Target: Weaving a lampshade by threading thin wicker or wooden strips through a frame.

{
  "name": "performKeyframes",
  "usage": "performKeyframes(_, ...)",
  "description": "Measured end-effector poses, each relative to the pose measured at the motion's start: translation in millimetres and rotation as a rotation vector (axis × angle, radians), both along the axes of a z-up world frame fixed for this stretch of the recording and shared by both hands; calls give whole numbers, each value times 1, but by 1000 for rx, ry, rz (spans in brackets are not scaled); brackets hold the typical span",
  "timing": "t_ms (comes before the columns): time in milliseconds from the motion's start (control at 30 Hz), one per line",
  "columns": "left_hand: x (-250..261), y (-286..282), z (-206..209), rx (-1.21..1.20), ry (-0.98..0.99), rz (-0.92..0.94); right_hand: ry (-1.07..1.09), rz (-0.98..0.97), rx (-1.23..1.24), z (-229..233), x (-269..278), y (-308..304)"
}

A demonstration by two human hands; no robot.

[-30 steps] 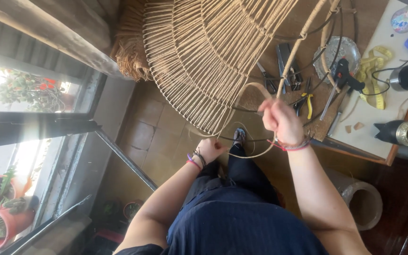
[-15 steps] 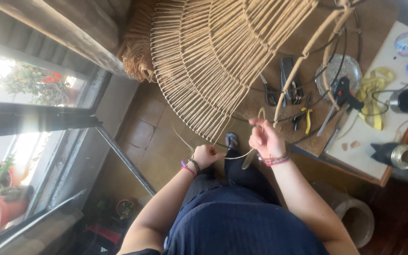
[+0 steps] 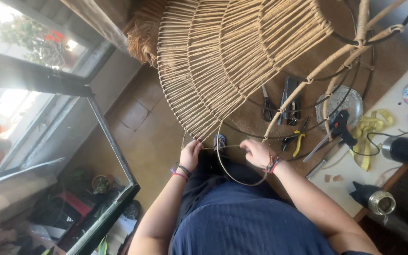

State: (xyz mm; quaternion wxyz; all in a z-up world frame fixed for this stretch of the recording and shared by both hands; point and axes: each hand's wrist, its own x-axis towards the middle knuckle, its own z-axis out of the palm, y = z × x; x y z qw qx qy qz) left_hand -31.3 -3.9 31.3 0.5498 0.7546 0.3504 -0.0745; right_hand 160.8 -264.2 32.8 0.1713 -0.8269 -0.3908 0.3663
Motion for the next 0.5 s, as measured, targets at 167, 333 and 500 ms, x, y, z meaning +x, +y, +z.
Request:
performKeyframes(167, -1, -4, -25, -51, 156, 125, -103, -148, 105, 33, 4, 37)
performKeyframes(333, 7, 4, -50, -125, 326, 244, 120, -349, 312, 26, 4, 51)
performKeyframes(500, 8, 11, -55, -234, 451, 192, 421, -450, 275, 18, -3, 58)
